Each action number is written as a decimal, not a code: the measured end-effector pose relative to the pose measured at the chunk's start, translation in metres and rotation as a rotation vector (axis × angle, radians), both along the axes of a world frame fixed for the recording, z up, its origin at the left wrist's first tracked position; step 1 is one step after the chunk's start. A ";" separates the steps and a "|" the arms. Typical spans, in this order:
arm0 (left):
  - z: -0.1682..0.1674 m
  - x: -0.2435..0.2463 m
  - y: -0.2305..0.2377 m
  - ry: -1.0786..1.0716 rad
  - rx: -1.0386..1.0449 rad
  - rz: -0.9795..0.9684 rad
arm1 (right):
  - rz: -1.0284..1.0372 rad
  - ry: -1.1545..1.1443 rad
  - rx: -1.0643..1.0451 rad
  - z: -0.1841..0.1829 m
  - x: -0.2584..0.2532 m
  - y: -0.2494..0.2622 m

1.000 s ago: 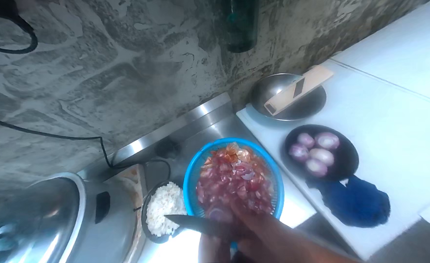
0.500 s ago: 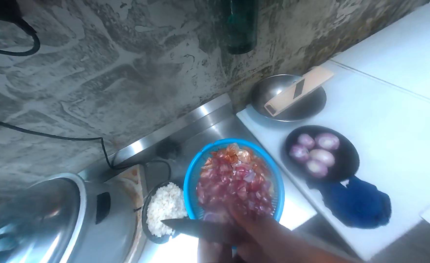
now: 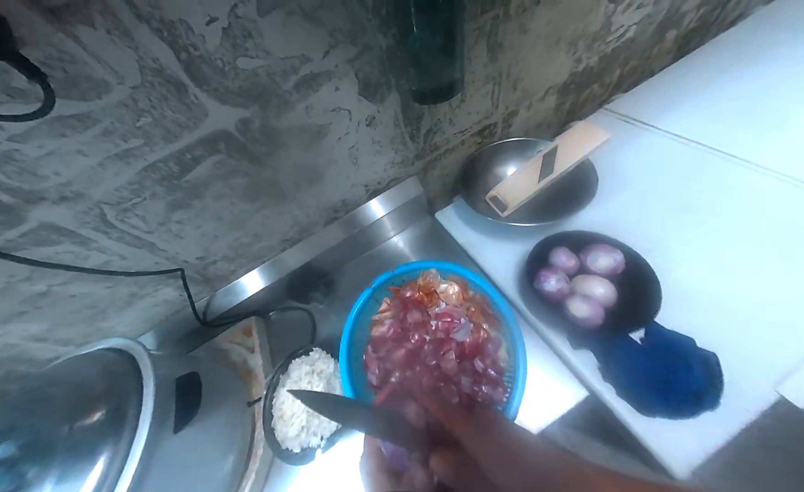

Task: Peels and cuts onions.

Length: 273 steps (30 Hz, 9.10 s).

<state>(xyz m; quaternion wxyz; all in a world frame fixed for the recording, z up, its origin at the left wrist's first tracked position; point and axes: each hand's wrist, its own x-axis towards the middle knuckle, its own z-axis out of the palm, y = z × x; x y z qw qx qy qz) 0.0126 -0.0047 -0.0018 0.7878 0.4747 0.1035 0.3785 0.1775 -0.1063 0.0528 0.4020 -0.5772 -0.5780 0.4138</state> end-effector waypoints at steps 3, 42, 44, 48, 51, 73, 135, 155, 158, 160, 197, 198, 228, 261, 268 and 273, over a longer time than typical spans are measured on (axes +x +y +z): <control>0.011 0.003 0.000 0.045 -0.006 0.009 | -0.021 -0.034 -0.012 0.004 -0.001 0.000; 0.016 0.001 0.005 -0.046 -0.006 0.002 | -0.161 0.299 0.179 -0.018 0.006 -0.001; 0.013 0.001 0.007 -0.087 -0.078 -0.031 | -0.164 0.400 0.139 -0.017 0.007 0.000; 0.007 -0.001 0.009 -0.154 -0.213 -0.098 | -0.138 0.616 0.056 -0.018 0.012 -0.002; -0.005 -0.005 0.011 -0.200 -0.359 -0.123 | -0.154 0.754 -0.041 -0.019 0.016 0.000; 0.000 -0.004 0.009 0.155 -0.256 -0.050 | -0.110 0.035 -0.175 -0.016 0.024 -0.008; 0.026 -0.006 -0.001 0.574 0.279 0.071 | -0.059 -0.263 -0.005 -0.019 0.017 -0.017; 0.012 -0.014 0.004 0.221 0.238 0.013 | -0.482 0.103 -0.116 -0.030 0.033 -0.002; 0.013 -0.015 0.006 0.227 0.222 0.064 | -0.412 0.154 -0.138 -0.023 0.039 -0.005; 0.011 -0.015 0.007 0.266 0.186 0.075 | -0.265 0.128 -0.153 -0.016 0.035 -0.011; 0.003 -0.007 0.004 -0.123 -0.433 -0.289 | 0.034 0.011 -0.032 -0.018 0.013 -0.010; 0.000 -0.008 0.004 -0.135 -0.454 -0.312 | 0.026 0.008 -0.009 -0.019 0.012 -0.008; 0.000 0.000 0.018 0.112 -0.706 -0.201 | -0.328 0.068 -0.125 -0.026 0.025 -0.017; -0.015 0.316 -0.060 0.990 0.990 -0.399 | -1.235 0.689 -0.132 -0.094 0.174 -0.141; -0.021 0.333 -0.072 1.068 1.244 -0.319 | -1.159 0.633 -0.143 -0.117 0.212 -0.186; -0.003 0.223 -0.016 1.218 1.022 -0.078 | -1.076 0.568 -0.106 -0.116 0.215 -0.175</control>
